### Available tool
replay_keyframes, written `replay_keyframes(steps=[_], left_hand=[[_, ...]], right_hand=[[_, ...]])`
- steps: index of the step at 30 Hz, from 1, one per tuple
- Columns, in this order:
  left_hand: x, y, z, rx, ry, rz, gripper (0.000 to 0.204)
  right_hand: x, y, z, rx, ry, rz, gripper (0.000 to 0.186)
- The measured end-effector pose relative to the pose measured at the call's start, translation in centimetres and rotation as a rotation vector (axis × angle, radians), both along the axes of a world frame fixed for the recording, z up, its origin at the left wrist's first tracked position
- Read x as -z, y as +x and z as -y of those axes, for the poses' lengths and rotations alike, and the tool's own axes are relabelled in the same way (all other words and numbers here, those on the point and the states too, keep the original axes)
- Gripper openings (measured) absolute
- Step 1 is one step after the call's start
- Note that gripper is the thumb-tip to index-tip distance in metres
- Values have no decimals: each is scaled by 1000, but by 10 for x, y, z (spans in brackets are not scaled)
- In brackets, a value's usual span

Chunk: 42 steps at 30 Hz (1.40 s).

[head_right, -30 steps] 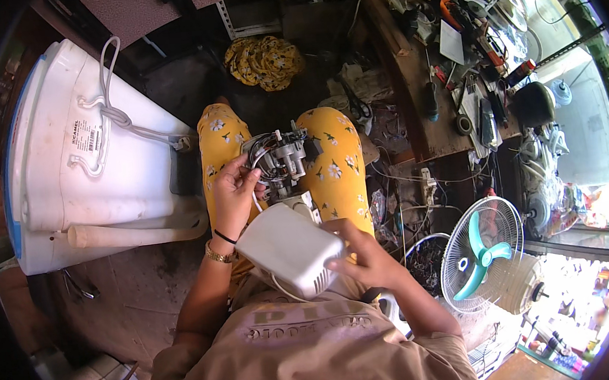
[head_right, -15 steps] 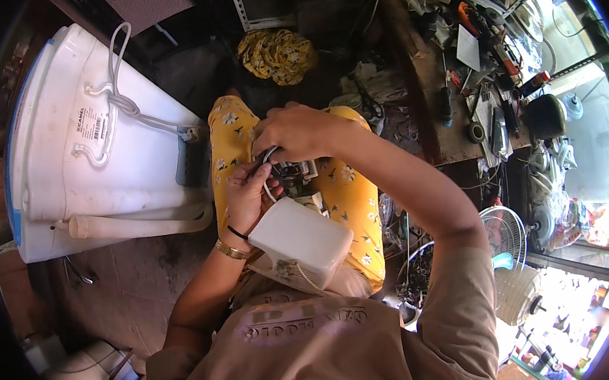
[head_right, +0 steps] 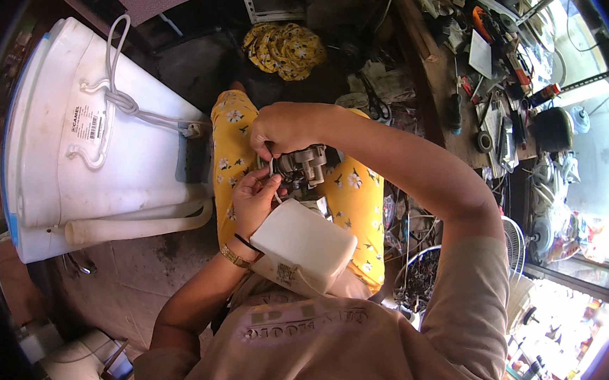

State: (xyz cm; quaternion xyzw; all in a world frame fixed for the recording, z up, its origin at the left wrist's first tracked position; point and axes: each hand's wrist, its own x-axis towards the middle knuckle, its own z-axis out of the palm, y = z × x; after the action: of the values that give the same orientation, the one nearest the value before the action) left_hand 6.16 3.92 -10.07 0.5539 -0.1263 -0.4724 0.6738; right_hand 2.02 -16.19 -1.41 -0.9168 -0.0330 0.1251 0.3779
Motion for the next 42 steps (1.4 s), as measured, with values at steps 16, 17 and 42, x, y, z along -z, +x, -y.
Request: replay_keyframes(steps=[16,17,42], left_hand=[[-25,21,16,114,207,-117,25],[-26,22,16,129,227,-123,26],[-45,29,34,266,339,193,9]], right_hand=[[9,0,20,35,61,61,16],[9,0,20,20,52,61,16],[-1,-50,52,-6,111,617,9]])
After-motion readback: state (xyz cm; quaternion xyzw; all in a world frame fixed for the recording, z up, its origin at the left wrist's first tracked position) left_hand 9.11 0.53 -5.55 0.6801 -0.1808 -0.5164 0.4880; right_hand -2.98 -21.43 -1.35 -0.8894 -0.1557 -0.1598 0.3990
